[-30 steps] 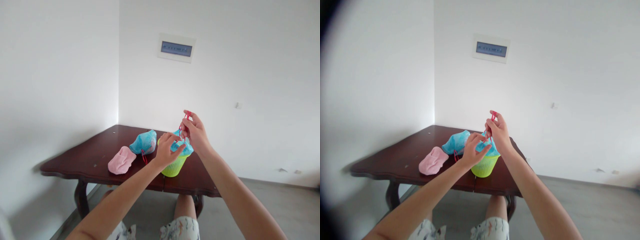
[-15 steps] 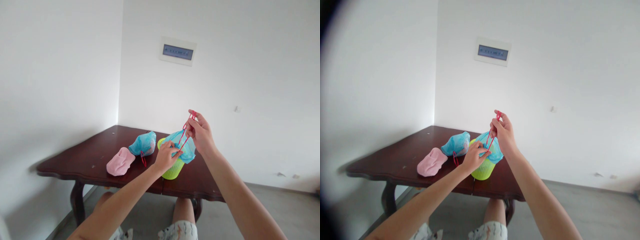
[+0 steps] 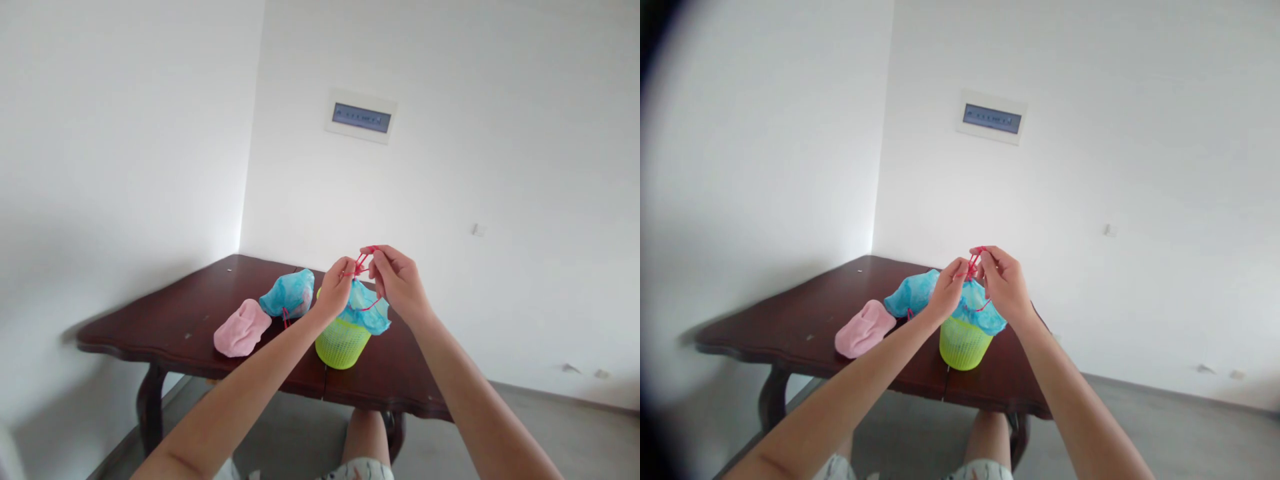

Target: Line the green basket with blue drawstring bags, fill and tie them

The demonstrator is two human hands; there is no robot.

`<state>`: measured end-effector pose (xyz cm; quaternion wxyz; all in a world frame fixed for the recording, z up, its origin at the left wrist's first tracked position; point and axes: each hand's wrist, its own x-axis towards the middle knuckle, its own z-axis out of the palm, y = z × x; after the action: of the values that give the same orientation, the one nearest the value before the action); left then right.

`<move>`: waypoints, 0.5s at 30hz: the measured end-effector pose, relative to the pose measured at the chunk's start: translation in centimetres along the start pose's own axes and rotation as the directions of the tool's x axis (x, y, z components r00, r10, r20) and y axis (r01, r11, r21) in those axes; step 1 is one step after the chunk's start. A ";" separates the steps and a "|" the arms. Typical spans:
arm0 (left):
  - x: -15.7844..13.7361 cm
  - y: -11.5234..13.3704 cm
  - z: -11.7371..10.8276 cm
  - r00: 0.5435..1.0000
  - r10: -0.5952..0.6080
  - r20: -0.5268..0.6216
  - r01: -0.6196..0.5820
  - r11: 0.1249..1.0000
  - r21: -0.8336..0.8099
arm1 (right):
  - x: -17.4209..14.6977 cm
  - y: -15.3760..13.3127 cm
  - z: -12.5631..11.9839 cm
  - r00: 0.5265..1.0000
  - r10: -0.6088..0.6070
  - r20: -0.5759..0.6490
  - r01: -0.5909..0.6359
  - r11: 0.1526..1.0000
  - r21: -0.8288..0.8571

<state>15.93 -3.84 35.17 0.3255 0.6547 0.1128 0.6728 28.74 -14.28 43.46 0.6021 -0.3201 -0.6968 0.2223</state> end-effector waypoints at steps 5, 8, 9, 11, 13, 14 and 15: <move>0.6 0.3 0.3 0.924 -0.345 -0.167 0.233 0.851 -0.470 | 0.2 1.0 -1.0 0.962 -0.075 -0.262 0.077 0.997 -0.005; 0.8 1.6 0.2 0.932 -0.325 -0.162 0.197 0.828 -0.525 | 0.6 2.2 -1.2 0.926 -0.120 -0.357 0.124 0.992 -0.014; 0.9 2.1 0.2 0.946 -0.299 -0.124 0.198 0.837 -0.510 | 0.7 2.5 -1.1 0.917 -0.151 -0.368 0.148 0.988 -0.038; 1.0 3.2 0.3 0.959 -0.281 -0.025 0.239 0.856 -0.458 | 0.9 2.8 -0.7 0.908 -0.211 -0.362 0.196 0.977 -0.079; 1.1 4.1 0.4 0.951 -0.304 0.054 0.301 0.873 -0.383 | 0.8 2.5 -0.2 0.923 -0.231 -0.308 0.221 0.973 -0.066; 1.2 4.5 0.5 0.944 -0.318 0.089 0.329 0.880 -0.342 | 0.7 2.3 0.0 0.940 -0.224 -0.258 0.221 0.974 -0.041; 1.3 5.0 0.5 0.936 -0.327 0.130 0.351 0.887 -0.300 | 0.5 1.9 0.2 0.958 -0.213 -0.193 0.213 0.977 -0.021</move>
<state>15.03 -6.96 39.18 0.5432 0.5887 0.1030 0.5897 28.83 -12.56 42.45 0.6874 -0.2636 -0.6653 0.1240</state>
